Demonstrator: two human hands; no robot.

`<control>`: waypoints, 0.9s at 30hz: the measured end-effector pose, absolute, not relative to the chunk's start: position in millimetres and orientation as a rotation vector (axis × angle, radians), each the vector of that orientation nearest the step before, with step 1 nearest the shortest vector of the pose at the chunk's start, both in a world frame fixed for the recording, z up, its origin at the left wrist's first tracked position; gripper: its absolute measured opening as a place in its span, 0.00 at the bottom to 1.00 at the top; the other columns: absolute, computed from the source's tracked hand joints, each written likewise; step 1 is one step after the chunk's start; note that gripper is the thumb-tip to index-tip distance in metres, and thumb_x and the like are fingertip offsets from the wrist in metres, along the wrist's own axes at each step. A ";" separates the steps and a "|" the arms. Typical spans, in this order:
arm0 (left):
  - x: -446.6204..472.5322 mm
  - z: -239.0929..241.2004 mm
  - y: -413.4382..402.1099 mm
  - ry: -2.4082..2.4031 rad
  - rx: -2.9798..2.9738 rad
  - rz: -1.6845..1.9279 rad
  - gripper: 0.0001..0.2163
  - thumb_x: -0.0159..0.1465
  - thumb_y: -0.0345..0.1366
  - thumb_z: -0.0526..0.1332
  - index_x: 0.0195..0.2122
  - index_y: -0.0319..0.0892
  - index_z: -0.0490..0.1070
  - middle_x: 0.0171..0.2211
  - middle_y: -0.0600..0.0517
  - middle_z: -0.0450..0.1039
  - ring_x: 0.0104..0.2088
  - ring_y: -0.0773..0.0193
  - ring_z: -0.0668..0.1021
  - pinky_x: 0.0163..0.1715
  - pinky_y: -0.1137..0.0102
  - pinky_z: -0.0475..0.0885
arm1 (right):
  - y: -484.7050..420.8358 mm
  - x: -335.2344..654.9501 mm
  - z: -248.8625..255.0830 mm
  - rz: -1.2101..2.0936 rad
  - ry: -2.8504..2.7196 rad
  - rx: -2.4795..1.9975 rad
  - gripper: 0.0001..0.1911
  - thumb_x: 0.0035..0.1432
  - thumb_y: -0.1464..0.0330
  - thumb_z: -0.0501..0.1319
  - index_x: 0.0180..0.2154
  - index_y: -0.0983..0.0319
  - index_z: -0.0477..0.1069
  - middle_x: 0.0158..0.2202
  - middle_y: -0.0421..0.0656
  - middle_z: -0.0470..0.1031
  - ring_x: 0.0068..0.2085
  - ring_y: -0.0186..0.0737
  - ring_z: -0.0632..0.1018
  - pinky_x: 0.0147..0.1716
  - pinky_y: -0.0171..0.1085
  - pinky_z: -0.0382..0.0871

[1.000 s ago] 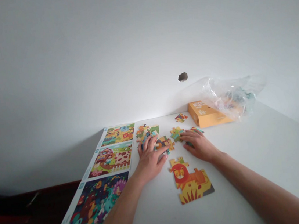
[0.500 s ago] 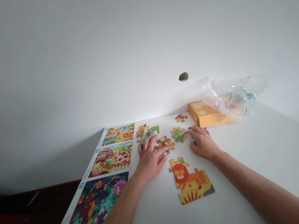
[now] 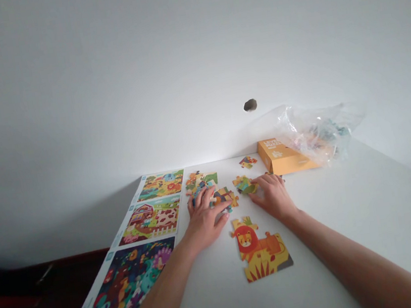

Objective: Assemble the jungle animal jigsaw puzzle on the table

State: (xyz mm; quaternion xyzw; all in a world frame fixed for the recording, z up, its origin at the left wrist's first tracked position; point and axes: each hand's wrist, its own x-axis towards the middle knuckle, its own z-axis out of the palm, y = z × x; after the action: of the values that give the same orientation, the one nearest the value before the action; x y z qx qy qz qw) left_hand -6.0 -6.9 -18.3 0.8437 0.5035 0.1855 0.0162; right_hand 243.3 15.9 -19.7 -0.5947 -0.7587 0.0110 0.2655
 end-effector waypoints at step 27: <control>-9.5 -24.3 0.9 1.632 2.585 0.737 0.13 0.64 0.37 0.60 0.49 0.51 0.75 0.62 0.49 0.62 0.63 0.50 0.61 0.63 0.47 0.53 | 10.7 243.4 -17.4 -0.003 -2.085 -1.712 0.12 0.61 0.69 0.57 0.45 0.58 0.75 0.50 0.47 0.74 0.55 0.51 0.67 0.57 0.52 0.53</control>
State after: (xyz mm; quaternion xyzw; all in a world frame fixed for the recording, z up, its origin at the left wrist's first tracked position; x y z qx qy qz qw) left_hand -9.5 0.9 -24.3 0.8221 0.5189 0.2345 -0.0014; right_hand 243.4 10.7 -17.4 -0.6189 -0.7540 -0.0011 0.2200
